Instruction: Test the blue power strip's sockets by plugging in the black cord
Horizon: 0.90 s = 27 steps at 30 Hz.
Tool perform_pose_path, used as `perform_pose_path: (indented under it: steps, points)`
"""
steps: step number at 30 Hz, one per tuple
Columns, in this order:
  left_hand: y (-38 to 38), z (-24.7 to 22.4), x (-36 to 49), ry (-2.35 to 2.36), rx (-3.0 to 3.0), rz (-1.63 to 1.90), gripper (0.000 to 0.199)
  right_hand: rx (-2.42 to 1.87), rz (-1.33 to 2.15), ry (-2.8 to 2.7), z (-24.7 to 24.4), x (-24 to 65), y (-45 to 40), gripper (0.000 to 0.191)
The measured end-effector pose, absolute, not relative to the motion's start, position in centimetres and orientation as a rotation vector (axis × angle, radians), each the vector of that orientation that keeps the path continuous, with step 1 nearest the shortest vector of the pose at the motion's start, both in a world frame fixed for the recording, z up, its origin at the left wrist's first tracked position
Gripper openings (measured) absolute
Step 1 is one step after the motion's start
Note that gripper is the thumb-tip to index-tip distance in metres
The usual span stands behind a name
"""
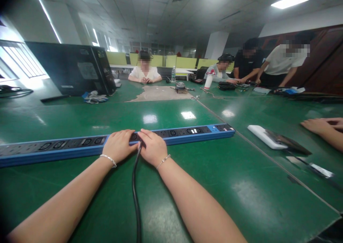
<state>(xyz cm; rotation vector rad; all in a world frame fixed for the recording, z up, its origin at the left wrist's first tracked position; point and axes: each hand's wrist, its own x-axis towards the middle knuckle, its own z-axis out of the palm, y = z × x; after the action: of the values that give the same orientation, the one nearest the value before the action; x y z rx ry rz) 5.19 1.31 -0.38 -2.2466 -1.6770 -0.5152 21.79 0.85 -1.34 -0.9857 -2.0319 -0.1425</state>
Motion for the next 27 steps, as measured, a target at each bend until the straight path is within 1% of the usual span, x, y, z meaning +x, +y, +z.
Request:
perform_pose_path:
  steps: [9, 27]
  points:
    - [1.5, -0.6, 5.2, -1.662, -2.237, -0.502, 0.051, -1.055, -0.227, -2.003, -0.9, 20.8, 0.9, 0.030]
    - [1.2, -0.3, 5.3, -1.682, -2.253, -0.520, 0.049, -1.113, -0.201, -2.014, -1.0, 20.8, 0.8, 0.030]
